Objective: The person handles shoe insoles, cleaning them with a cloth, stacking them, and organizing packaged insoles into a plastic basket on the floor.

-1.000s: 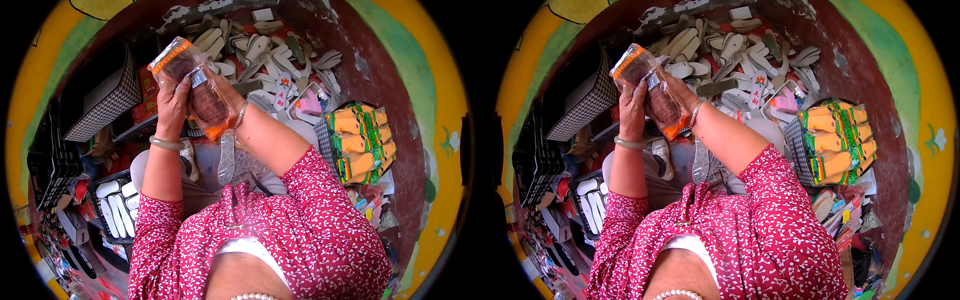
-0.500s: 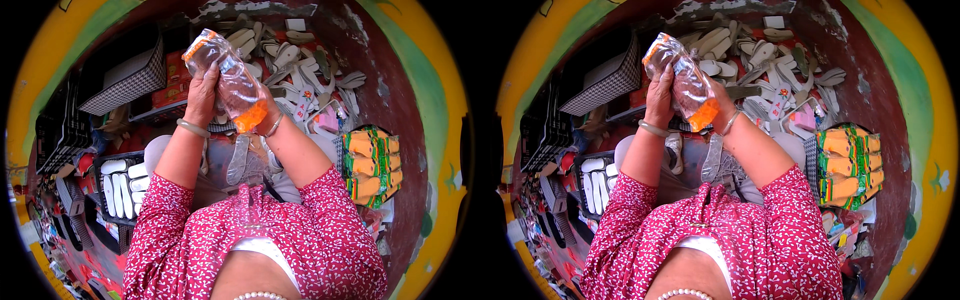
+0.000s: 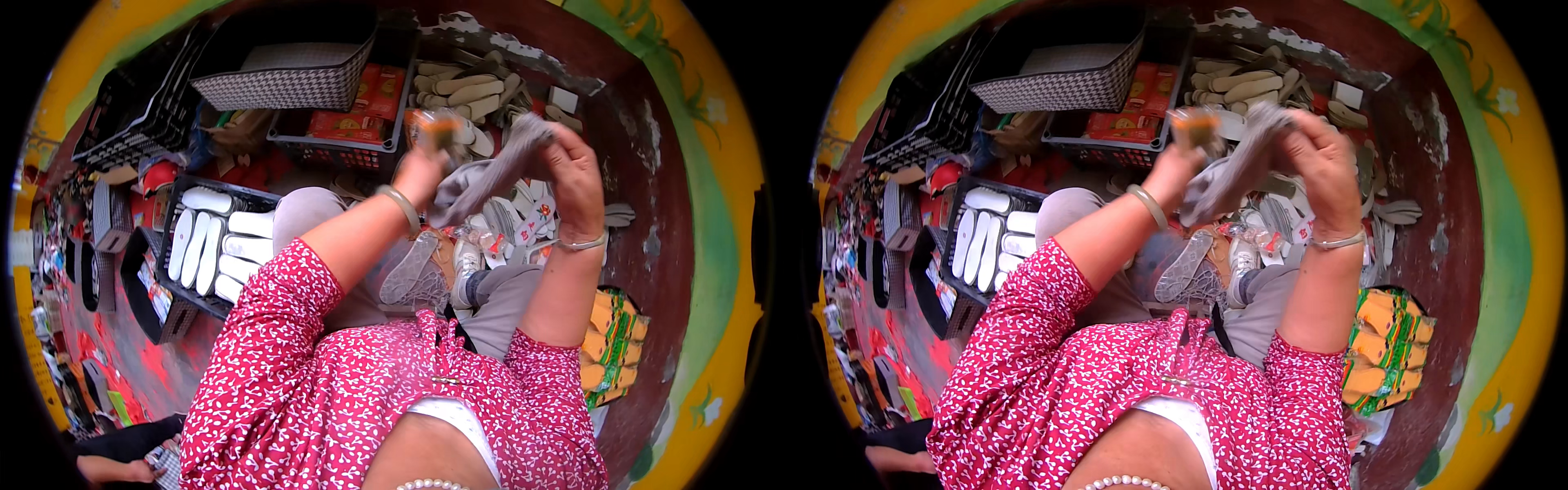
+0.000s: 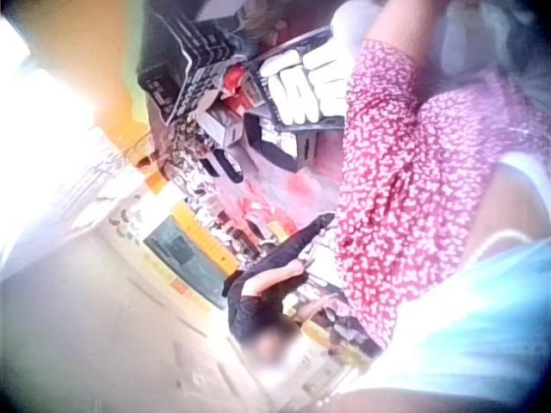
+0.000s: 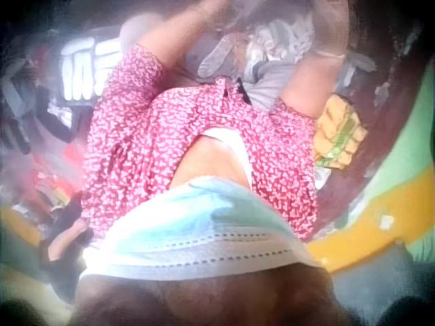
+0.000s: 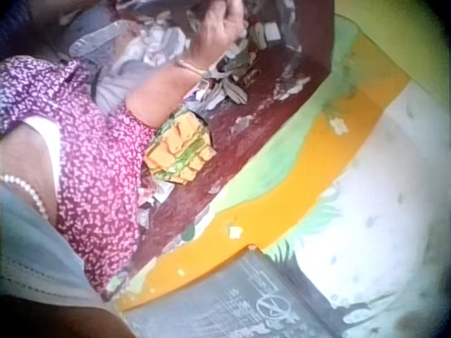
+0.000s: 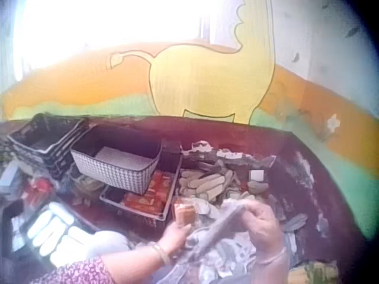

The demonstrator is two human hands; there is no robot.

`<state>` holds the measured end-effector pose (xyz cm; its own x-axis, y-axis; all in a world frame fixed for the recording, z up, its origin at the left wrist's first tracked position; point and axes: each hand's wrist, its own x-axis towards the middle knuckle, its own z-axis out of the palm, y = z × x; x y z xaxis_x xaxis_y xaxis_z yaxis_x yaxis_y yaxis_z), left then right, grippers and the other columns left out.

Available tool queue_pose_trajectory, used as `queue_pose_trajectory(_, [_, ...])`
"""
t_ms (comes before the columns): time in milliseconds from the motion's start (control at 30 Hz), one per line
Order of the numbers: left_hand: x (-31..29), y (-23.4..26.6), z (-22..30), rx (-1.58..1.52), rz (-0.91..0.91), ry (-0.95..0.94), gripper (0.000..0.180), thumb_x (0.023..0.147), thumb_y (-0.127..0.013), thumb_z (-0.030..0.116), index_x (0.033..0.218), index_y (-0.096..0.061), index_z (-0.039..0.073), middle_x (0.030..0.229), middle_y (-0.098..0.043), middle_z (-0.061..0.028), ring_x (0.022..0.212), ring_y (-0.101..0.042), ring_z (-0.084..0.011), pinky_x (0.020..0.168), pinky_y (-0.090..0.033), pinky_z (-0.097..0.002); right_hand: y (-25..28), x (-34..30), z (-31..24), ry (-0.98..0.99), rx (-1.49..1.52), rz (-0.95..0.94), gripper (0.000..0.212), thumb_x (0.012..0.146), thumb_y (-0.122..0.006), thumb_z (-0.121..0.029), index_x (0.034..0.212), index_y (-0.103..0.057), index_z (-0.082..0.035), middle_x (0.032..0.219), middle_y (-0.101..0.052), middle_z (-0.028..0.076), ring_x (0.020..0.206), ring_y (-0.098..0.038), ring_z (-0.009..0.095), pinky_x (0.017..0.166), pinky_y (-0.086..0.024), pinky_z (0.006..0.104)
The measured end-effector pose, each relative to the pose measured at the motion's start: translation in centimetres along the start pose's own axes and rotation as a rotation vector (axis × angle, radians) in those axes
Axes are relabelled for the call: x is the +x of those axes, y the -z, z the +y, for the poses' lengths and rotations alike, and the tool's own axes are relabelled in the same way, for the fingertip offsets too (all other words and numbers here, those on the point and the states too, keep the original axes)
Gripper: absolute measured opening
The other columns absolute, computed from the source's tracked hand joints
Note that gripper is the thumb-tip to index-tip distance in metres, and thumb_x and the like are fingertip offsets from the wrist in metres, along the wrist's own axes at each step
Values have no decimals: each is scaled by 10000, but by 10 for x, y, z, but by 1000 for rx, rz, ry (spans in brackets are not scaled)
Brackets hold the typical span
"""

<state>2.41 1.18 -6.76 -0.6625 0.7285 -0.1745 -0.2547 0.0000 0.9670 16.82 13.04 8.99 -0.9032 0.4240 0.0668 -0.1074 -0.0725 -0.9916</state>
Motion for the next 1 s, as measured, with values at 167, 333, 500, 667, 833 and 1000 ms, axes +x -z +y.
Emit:
queue_pose_trajectory(167, [-63,-27,-35,1229,-753,39,272,791,-540,182,988,-629,18,949,-634,-201,891,-620,-332,782,-487,-399,-15,50,28,14,-237,-45,144,904,-517,-113,956,-582,4,851,-584,-13,780,-518,42,699,-422,179])
queue_pose_trajectory(333, [-91,-25,-53,1642,-988,-158,264,809,-516,157,999,-657,38,1025,-642,-154,941,-628,-282,761,-483,-403,-49,92,84,-276,-77,-284,197,882,-538,-153,989,-566,10,864,-593,15,762,-537,75,690,-441,215])
queue_pose_trajectory(500, [-88,-24,-23,1570,-939,-249,250,823,-507,177,974,-666,56,997,-649,-133,894,-631,-259,709,-464,-393,-75,159,160,-418,-33,-380,240,873,-547,-164,1024,-565,21,903,-622,44,790,-579,117,729,-461,236])
queue_pose_trajectory(667, [-76,-18,-8,1591,-1002,-197,259,830,-499,200,986,-655,64,999,-643,-119,930,-601,-241,728,-432,-441,-94,224,220,-505,-183,-130,313,854,-562,-238,1081,-578,-23,918,-642,60,839,-607,195,747,-488,315])
queue_pose_trajectory(833, [-76,-20,-10,1703,-989,-127,337,838,-527,224,1111,-612,44,1113,-606,-146,1039,-558,-321,822,-397,-554,6,274,339,-415,-1235,-247,461,788,-628,-347,1142,-574,-57,978,-637,184,898,-621,270,772,-488,368])
queue_pose_trajectory(1000, [-82,-22,-14,1693,-1058,-71,332,849,-500,216,1108,-612,42,1101,-607,-156,1023,-562,-326,812,-397,-547,5,197,398,-798,-889,256,895,576,-730,-555,1176,-492,65,1097,-596,205,1001,-585,331,840,-466,358])
